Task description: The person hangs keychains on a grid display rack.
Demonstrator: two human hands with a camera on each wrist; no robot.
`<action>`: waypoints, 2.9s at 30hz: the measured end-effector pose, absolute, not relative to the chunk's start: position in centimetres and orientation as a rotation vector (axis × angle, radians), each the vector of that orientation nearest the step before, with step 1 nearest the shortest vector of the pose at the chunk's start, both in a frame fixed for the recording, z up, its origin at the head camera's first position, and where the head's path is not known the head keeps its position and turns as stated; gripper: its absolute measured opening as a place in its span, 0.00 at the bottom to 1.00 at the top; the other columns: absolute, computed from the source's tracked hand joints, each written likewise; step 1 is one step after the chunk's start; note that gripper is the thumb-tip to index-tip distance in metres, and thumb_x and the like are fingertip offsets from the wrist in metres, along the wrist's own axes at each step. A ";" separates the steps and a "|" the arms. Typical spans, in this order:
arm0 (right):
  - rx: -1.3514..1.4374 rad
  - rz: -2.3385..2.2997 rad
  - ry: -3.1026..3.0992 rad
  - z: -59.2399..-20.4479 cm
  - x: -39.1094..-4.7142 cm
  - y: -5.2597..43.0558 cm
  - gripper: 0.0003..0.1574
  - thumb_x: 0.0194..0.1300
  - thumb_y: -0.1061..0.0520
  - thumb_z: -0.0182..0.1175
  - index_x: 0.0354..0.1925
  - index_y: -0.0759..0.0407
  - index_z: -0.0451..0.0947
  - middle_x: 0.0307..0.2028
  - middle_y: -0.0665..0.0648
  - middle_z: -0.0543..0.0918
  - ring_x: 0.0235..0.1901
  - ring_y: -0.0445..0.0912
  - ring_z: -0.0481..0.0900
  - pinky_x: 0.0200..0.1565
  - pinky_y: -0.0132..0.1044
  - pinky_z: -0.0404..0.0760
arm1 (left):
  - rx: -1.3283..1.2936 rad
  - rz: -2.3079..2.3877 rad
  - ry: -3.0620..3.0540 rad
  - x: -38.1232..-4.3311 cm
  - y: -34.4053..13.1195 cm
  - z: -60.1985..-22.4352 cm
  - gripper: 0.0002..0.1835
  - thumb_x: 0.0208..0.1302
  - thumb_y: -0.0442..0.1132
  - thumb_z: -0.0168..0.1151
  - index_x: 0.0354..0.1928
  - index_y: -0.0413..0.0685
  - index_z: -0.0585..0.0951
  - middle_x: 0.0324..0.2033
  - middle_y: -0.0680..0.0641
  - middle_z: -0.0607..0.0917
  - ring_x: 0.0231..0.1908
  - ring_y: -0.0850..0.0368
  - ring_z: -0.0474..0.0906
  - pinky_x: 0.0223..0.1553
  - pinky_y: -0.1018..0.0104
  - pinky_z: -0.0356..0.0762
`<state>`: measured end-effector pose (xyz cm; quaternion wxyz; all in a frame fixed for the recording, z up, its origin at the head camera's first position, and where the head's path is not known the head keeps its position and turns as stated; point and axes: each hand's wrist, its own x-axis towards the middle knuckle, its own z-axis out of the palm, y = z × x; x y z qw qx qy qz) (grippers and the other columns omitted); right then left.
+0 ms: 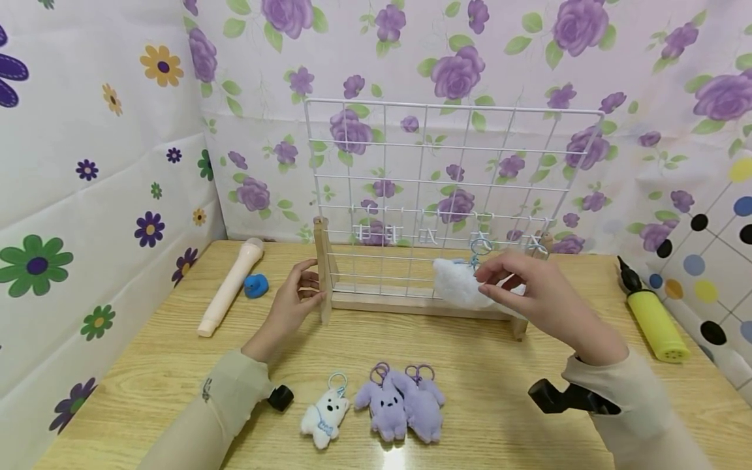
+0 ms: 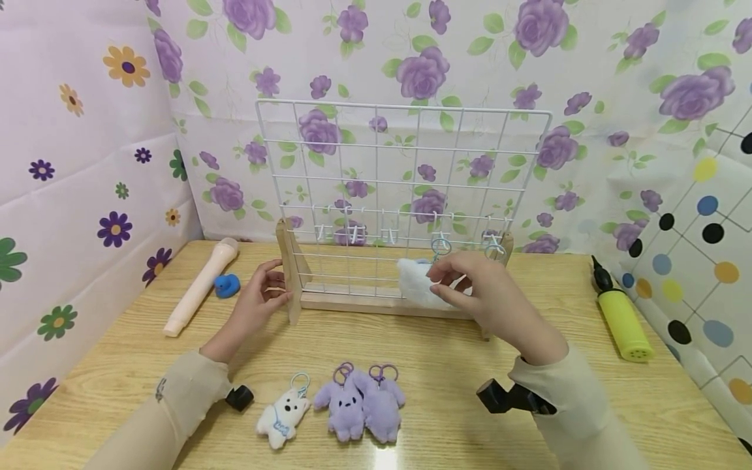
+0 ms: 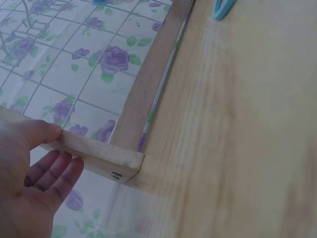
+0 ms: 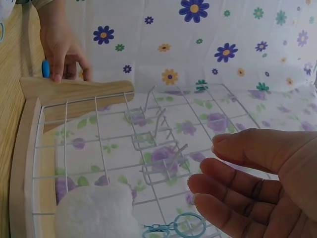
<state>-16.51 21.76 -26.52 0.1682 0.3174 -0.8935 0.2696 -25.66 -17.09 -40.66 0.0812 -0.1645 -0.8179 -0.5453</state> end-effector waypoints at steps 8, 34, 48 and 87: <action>0.941 0.851 -2.573 -28.7 -16.0 21.5 0.09 0.62 0.65 0.63 0.41 0.56 0.80 0.37 0.53 0.85 0.34 0.34 0.80 0.35 0.30 0.82 | -0.487 -1.623 -2.448 -25.7 -17.0 -40.7 0.34 0.64 0.29 0.61 0.69 0.46 0.60 0.50 0.37 0.74 0.48 0.43 0.76 0.45 0.80 0.75; 0.956 1.080 -2.800 -36.3 -16.2 20.1 0.06 0.64 0.58 0.63 0.41 0.53 0.80 0.36 0.52 0.84 0.35 0.34 0.79 0.34 0.30 0.79 | -0.506 -1.626 -2.429 -25.5 -16.9 -40.7 0.34 0.63 0.28 0.61 0.70 0.46 0.60 0.51 0.36 0.74 0.49 0.44 0.74 0.45 0.79 0.75; 1.052 1.092 -2.892 -39.5 -17.2 18.7 0.08 0.62 0.60 0.64 0.41 0.57 0.80 0.36 0.53 0.84 0.34 0.33 0.78 0.35 0.27 0.80 | -0.504 -1.621 -2.444 -24.6 -16.6 -39.6 0.34 0.64 0.28 0.60 0.70 0.42 0.59 0.51 0.33 0.74 0.50 0.42 0.73 0.47 0.73 0.77; 1.091 0.904 -2.998 -40.9 -17.9 17.1 0.12 0.57 0.62 0.69 0.37 0.52 0.77 0.30 0.47 0.77 0.29 0.34 0.71 0.32 0.26 0.74 | -0.486 -1.632 -2.443 -25.5 -17.1 -40.8 0.34 0.64 0.29 0.61 0.70 0.47 0.60 0.52 0.36 0.75 0.50 0.45 0.74 0.48 0.71 0.78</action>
